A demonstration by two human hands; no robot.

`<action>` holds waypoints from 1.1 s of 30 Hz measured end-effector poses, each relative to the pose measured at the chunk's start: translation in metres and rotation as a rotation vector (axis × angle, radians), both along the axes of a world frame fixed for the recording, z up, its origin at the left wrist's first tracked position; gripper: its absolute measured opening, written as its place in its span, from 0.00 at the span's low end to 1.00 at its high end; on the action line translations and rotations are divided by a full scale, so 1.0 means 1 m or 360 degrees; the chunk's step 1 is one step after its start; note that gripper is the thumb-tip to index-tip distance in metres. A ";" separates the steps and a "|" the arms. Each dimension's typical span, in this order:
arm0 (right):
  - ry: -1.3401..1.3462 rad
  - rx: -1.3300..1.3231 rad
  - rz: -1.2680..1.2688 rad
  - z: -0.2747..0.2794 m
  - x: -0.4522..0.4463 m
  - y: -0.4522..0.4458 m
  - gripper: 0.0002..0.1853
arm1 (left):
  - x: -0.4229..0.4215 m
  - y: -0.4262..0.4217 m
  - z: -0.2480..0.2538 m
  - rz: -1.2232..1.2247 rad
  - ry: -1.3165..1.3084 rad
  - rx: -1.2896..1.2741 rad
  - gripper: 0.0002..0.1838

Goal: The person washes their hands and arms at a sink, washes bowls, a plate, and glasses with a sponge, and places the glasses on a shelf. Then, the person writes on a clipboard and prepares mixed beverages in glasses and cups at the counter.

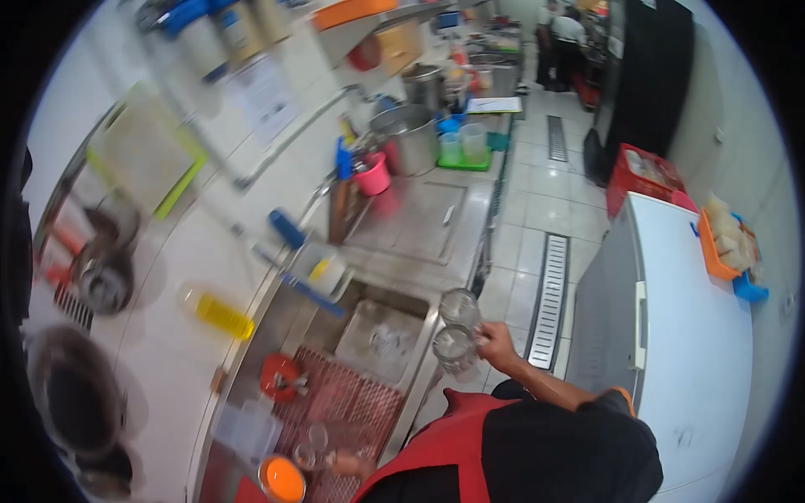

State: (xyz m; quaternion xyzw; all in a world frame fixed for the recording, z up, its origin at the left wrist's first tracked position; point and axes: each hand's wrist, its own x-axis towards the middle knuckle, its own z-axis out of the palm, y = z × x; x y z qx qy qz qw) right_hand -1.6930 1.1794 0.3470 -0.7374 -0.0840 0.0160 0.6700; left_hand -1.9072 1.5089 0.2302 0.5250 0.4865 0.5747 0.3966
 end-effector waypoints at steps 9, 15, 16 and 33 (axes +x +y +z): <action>0.0335 0.0455 -0.0810 -0.035 0.107 -0.232 0.10 | 0.144 -0.113 0.062 -0.1268 0.0584 0.0853 0.14; 0.0217 0.1222 -0.1046 -0.003 0.240 -0.296 0.07 | 0.347 -0.238 0.177 -0.1738 0.0748 0.1302 0.09; 0.0151 0.1220 -0.1103 -0.003 0.260 -0.313 0.08 | 0.388 -0.261 0.187 -0.2006 0.0592 0.1096 0.09; 0.0027 0.0042 -0.2051 0.013 0.597 -0.595 0.06 | 1.011 -0.632 0.177 -0.3473 -0.0101 0.1643 0.07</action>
